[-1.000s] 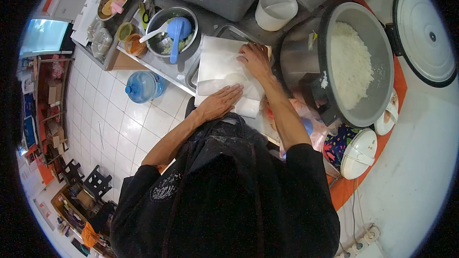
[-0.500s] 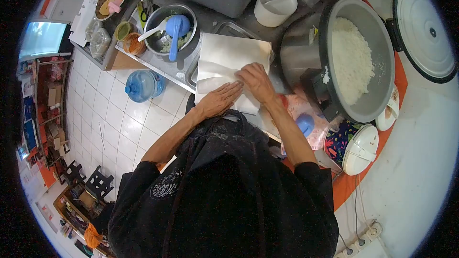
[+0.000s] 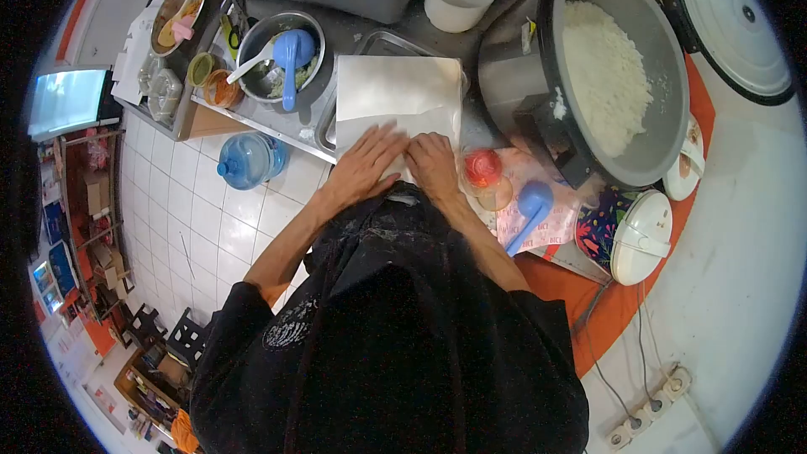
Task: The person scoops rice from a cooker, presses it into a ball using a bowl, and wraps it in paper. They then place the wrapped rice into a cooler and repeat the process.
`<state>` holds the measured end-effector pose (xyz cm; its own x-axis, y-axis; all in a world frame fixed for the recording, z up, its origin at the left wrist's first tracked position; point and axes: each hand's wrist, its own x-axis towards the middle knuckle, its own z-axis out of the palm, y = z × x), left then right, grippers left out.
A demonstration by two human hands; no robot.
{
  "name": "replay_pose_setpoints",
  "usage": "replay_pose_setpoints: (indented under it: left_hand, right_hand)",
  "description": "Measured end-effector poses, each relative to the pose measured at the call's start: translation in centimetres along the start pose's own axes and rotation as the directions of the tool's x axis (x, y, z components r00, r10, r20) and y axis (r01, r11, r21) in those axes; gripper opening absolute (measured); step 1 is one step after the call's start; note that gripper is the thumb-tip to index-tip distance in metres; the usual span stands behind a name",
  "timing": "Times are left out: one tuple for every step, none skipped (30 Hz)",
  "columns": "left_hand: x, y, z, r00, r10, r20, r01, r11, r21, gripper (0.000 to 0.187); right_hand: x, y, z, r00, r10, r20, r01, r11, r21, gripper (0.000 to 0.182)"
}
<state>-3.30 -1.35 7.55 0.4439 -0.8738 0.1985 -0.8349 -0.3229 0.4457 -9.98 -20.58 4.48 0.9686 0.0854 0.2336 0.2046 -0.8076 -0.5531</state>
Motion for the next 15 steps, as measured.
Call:
replay_pose_setpoints:
  left_hand:
    - [1.3,-0.3,-0.4,0.995,-0.072,0.069,0.069,0.996,0.048,0.074]
    - [1.8,-0.8,0.2,0.987,-0.097,0.128,0.089,0.994,0.069,0.078]
    - [2.1,-1.6,1.2,0.988,-0.091,0.128,0.082,0.994,0.070,0.078]
    - [2.1,-2.4,2.2,0.986,-0.059,0.156,0.044,0.994,0.097,0.075]
    - [1.9,-2.9,3.3,0.982,-0.028,0.187,0.005,0.993,0.121,0.073]
    - [1.6,-3.0,3.7,0.982,-0.020,0.189,-0.003,0.993,0.120,0.073]
    - [1.3,-3.2,4.1,0.982,-0.011,0.190,-0.013,0.992,0.126,0.069]
    - [1.1,-3.5,4.5,0.982,-0.005,0.191,-0.021,0.991,0.133,0.066]
    - [1.1,-3.9,4.8,0.982,0.000,0.190,-0.026,0.991,0.134,0.066]
    - [1.0,-4.0,5.0,0.984,0.006,0.178,-0.034,0.988,0.152,0.064]
    - [0.7,-4.0,5.3,0.986,0.011,0.169,-0.040,0.985,0.168,0.062]
    - [0.7,-4.0,5.3,0.985,0.016,0.173,-0.045,0.985,0.167,0.062]
    - [0.8,-4.1,5.3,0.988,0.027,0.155,-0.051,0.987,0.155,0.060]
    - [0.8,-4.1,5.3,0.990,0.039,0.139,-0.059,0.988,0.141,0.058]
    - [0.8,-4.1,5.3,0.989,0.047,0.140,-0.067,0.988,0.140,0.058]
  right_hand:
    - [-0.3,0.0,0.6,1.000,0.024,-0.008,-0.024,1.000,0.006,0.014]
    - [-0.6,0.1,1.1,0.999,0.047,-0.016,-0.047,0.999,0.011,0.013]
    - [-0.7,0.4,1.2,0.999,0.049,-0.021,-0.049,0.999,0.008,0.013]
    - [-0.8,0.5,1.2,0.999,0.032,0.028,-0.032,0.999,0.020,0.014]
    - [-1.0,0.7,1.2,0.997,0.015,0.078,-0.018,0.999,0.034,0.016]
    - [-1.0,0.5,0.7,0.997,0.021,0.073,-0.023,0.999,0.030,0.016]
    - [-1.1,0.3,-0.1,0.996,0.084,-0.019,-0.083,0.995,0.058,0.017]
    - [-0.9,0.3,-0.7,0.983,0.147,-0.108,-0.137,0.986,0.093,0.019]
    - [-0.1,0.2,-1.4,0.983,0.148,-0.113,-0.138,0.986,0.090,0.019]
    - [1.0,0.2,-2.1,0.866,0.437,-0.245,-0.396,0.896,0.201,0.021]
    - [1.8,0.5,-2.3,0.649,0.686,-0.328,-0.596,0.727,0.340,0.024]
    - [2.3,1.4,-2.0,0.645,0.689,-0.330,-0.599,0.724,0.342,0.024]
    - [2.8,2.6,-1.7,0.656,0.707,-0.264,-0.633,0.707,0.317,0.026]
    - [2.5,3.4,-1.5,0.661,0.723,-0.198,-0.666,0.688,0.289,0.029]
    - [2.1,3.9,-1.5,0.657,0.726,-0.204,-0.668,0.686,0.290,0.029]
